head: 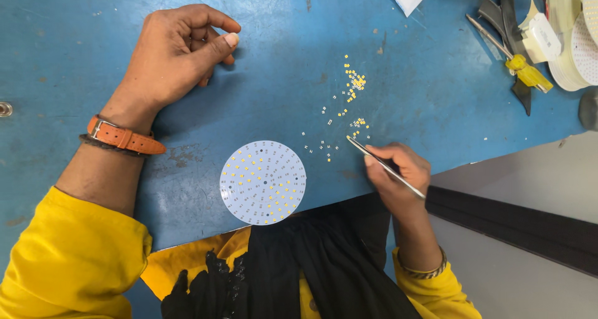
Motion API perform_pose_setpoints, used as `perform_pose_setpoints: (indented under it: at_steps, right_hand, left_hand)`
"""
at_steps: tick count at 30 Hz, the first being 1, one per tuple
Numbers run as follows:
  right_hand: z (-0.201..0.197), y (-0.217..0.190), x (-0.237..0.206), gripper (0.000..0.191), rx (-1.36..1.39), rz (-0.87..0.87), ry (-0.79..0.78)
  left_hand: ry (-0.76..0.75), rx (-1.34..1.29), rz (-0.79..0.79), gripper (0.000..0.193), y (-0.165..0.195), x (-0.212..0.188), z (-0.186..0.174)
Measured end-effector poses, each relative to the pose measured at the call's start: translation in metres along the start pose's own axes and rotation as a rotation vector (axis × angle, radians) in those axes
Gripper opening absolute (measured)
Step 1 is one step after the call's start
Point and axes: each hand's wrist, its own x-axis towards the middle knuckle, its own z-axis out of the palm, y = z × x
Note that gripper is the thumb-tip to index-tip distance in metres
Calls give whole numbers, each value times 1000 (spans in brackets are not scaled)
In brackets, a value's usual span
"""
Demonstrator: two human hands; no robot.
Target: The person uses tweezers to pick up small yellow LED components from a blue table and places them into designated spots on a circular LED board. The task is performed one at a time with steady hand movements.
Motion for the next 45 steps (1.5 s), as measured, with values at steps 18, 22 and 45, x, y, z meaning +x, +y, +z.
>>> perform_pose_setpoints:
  at_steps: [18, 22, 45]
  right_hand:
    - [-10, 15, 3, 15, 1012, 287, -202]
    - [-3, -1, 18, 11, 413, -168, -442]
    - [8, -24, 18, 16, 158, -426, -507]
  left_hand:
    - [-20, -36, 58, 23, -11, 9, 7]
    - [-41, 92, -6, 37, -18, 18, 11]
    - [-52, 181, -80, 49, -32, 20, 15]
